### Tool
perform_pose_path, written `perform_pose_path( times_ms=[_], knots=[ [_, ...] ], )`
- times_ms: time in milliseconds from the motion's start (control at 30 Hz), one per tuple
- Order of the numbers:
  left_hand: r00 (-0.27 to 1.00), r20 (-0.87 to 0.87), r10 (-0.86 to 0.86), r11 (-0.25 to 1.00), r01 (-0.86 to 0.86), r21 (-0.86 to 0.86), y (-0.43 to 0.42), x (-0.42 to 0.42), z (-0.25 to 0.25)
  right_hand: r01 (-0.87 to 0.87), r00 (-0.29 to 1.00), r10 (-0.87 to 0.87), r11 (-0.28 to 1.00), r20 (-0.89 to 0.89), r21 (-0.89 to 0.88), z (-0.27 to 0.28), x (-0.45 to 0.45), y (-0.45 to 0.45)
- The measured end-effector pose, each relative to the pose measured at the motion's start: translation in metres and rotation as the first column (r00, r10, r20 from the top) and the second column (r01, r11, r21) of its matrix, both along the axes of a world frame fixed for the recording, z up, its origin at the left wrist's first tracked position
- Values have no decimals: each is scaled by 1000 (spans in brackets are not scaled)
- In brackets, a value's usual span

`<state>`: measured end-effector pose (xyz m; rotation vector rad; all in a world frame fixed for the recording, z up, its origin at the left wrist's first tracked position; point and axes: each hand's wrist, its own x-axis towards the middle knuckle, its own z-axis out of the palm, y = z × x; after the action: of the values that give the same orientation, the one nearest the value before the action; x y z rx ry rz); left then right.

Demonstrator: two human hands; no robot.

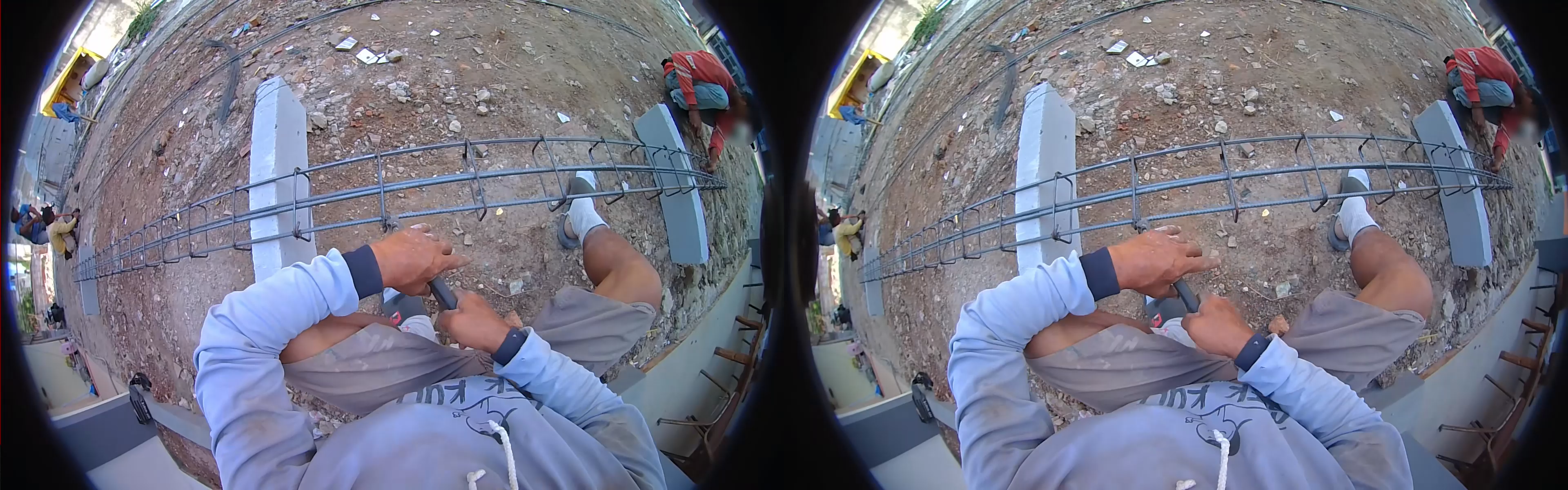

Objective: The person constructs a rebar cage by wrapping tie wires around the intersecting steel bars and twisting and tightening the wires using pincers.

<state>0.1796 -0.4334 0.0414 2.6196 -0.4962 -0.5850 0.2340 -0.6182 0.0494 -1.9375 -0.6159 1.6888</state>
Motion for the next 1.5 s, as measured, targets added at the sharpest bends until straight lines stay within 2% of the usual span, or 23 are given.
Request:
perform_pose_path(
  times_ms=[67,133,233,300,367,400,500,533,633,667,700,733,767,800,833,867,900,1000,1200,1300,1400,1500],
  knots=[
    [999,26,19,999,-19,27,1,-2,9,143,933,-150,989,-328,-48,-2,1,-2],
    [995,99,26,999,-30,31,2,-4,8,304,758,-292,949,-583,-79,-10,19,-9],
    [972,234,19,1000,-21,6,-4,-7,3,162,781,-159,985,-604,-51,-24,39,-8],
    [959,281,23,1000,-25,4,-6,-5,5,243,698,-228,967,-679,-76,-16,35,-8],
    [962,272,-28,999,33,-14,-3,-9,11,334,558,-327,930,-763,-155,-11,18,-9],
    [961,272,-57,998,64,-14,2,-8,15,316,560,-272,943,-782,-102,-14,11,-10],
    [990,140,-30,999,32,-10,5,-16,14,359,424,-250,929,-870,-92,-19,4,-12],
    [983,180,-27,999,32,-25,6,-17,11,359,389,-206,931,-898,-58,-24,6,-14],
    [958,283,-44,998,58,-39,1,-19,-4,348,343,-248,929,-906,-123,-22,15,-13],
    [949,312,-47,998,55,-18,-2,-20,-10,340,421,-205,939,-884,-56,-25,17,-14],
    [939,340,-49,999,51,2,-5,-19,-7,316,599,-201,949,-775,-3,-23,19,-16],
    [959,277,-69,997,60,38,-5,-16,-4,279,752,-187,959,-632,48,-19,23,-15],
    [974,211,-84,995,69,74,-4,-13,0,230,872,-164,969,-461,91,-16,27,-12],
    [986,137,-93,992,79,100,-7,-12,2,50,994,-30,979,-103,199,-5,28,-8],
    [985,155,-79,993,64,101,-11,-11,0,-59,980,12,970,197,235,-2,23,-11],
    [982,176,-69,993,51,107,-12,-8,-2,-174,874,38,955,484,240,0,17,-16],
    [978,200,-60,993,38,115,-12,-4,-2,-285,683,45,935,729,210,3,11,-19],
    [993,73,-91,986,80,146,-13,4,1,-261,540,10,953,842,155,14,-10,-19],
    [993,93,-68,982,50,183,-20,8,-10,-216,273,110,975,956,-50,-8,-28,-8],
    [998,12,-67,985,65,162,-18,13,-7,-195,299,98,980,949,-39,-20,-26,-10],
    [999,19,-50,991,47,123,-16,13,-14,-196,513,35,978,858,77,-24,-15,-13],
    [991,-102,-90,982,106,159,-8,14,-10,-144,718,-18,974,696,174,-27,-12,-16]
  ],
)
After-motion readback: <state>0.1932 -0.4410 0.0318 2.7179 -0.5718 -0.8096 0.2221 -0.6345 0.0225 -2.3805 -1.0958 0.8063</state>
